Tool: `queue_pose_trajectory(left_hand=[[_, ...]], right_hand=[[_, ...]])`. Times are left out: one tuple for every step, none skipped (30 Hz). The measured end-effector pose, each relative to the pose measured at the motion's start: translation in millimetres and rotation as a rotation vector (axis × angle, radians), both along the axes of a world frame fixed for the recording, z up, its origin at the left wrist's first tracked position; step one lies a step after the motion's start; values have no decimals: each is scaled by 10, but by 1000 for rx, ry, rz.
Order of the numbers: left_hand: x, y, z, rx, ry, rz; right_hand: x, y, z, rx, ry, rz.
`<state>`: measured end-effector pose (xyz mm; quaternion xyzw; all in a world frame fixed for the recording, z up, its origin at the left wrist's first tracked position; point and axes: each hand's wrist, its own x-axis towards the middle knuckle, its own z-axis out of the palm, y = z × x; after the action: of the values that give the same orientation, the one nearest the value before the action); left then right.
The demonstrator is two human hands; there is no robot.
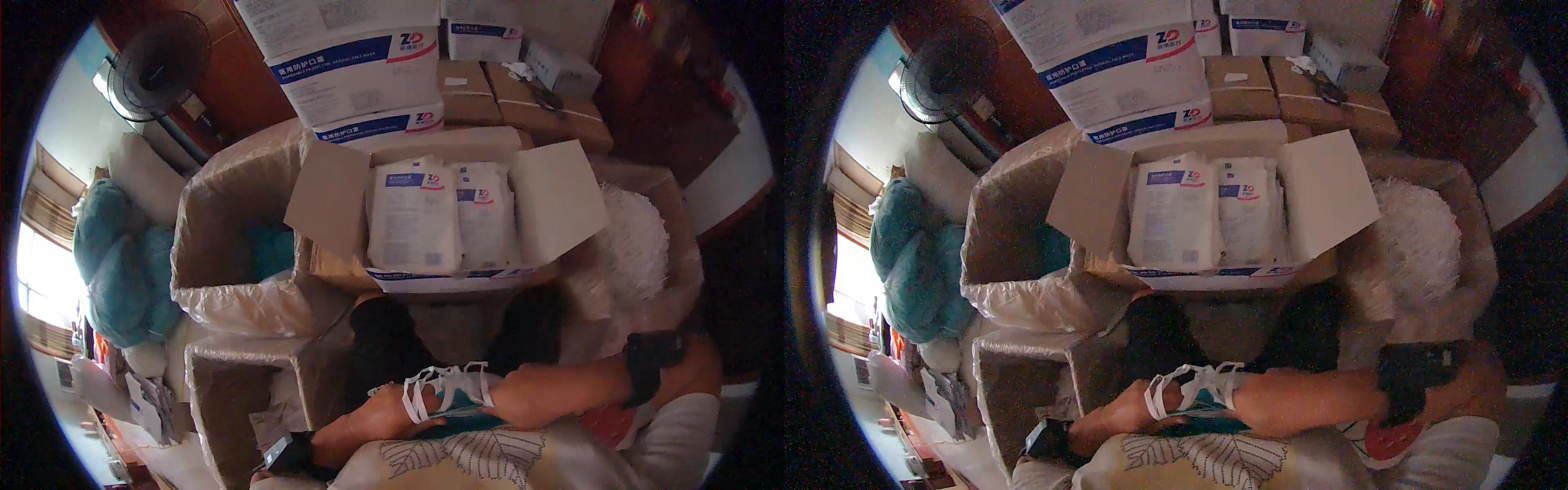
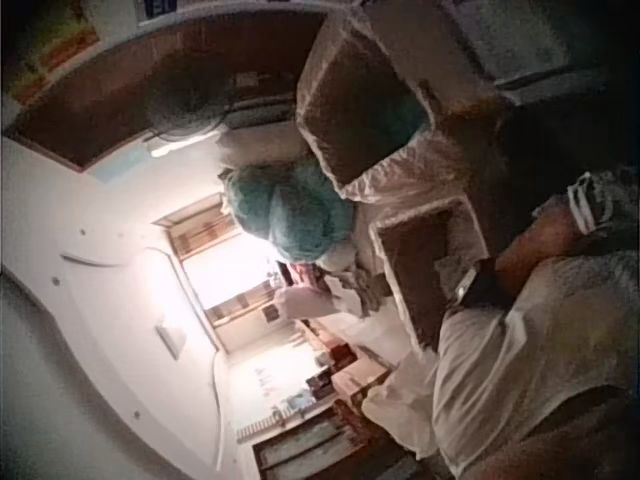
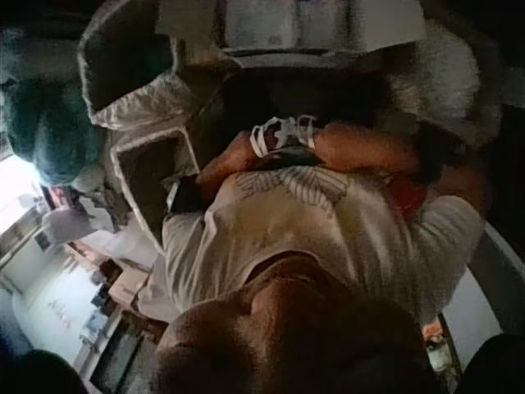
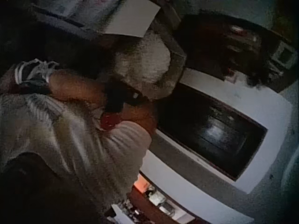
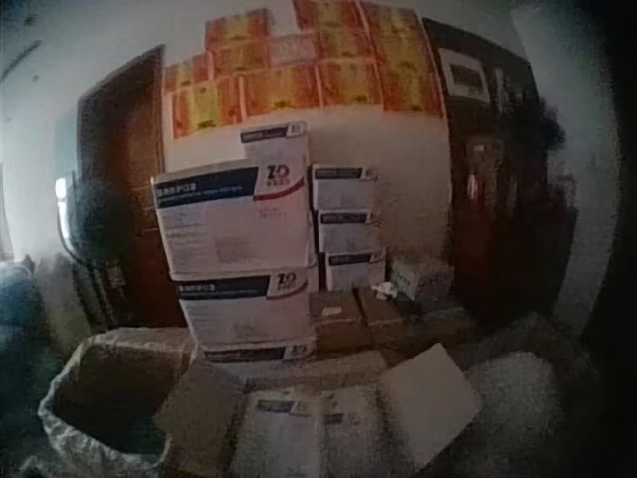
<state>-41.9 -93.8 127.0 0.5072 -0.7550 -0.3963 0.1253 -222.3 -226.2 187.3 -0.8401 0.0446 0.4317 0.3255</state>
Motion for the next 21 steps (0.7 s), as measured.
queue_pose_trajectory(left_hand=[[5,68,10,-6,-6,43],[9,140,11,-13,-13,85],[6,184,-24,-34,2,106],[63,256,-158,-71,-119,148],[187,335,-423,-130,-223,162],[363,437,-387,54,-2,442],[566,520,-379,176,396,764],[758,599,-358,194,723,1060],[816,573,-397,159,767,1125],[705,567,-468,269,812,1285],[616,452,-498,337,831,1435],[626,300,-552,354,1235,1153],[612,224,-579,407,1478,989],[564,140,-575,442,1602,878],[517,94,-558,447,1601,854],[485,36,-535,450,1591,826],[450,-26,-557,442,1549,804],[409,-63,-566,448,1516,776],[362,-82,-590,447,1464,751],[339,-64,-594,440,1418,734],[303,-66,-620,432,1366,708]], right_hand=[[-45,-30,-79,47,-20,30],[-88,-71,-155,94,-44,51],[-162,-113,-234,145,-49,51],[-285,-175,-332,197,-46,40],[-494,-237,-435,229,-35,-8],[-727,-336,-602,270,-45,-39],[-970,-401,-676,263,-46,-120],[-1171,-491,-732,226,-54,-192],[-1112,-557,-664,187,-71,-248],[-1110,-612,-523,-68,173,-118],[-927,-674,-547,-2,-68,-313],[-719,-717,-559,69,-308,-507],[-451,-761,-510,-2,-423,-607],[-220,-796,-455,-88,-547,-708],[-55,-755,-457,84,-589,-892],[76,-693,-451,256,-620,-1082],[174,-634,-431,372,-570,-1161],[247,-590,-414,490,-518,-1245],[337,-533,-378,573,-526,-1240],[445,-478,-337,664,-531,-1226],[548,-417,-252,708,-600,-1133]])
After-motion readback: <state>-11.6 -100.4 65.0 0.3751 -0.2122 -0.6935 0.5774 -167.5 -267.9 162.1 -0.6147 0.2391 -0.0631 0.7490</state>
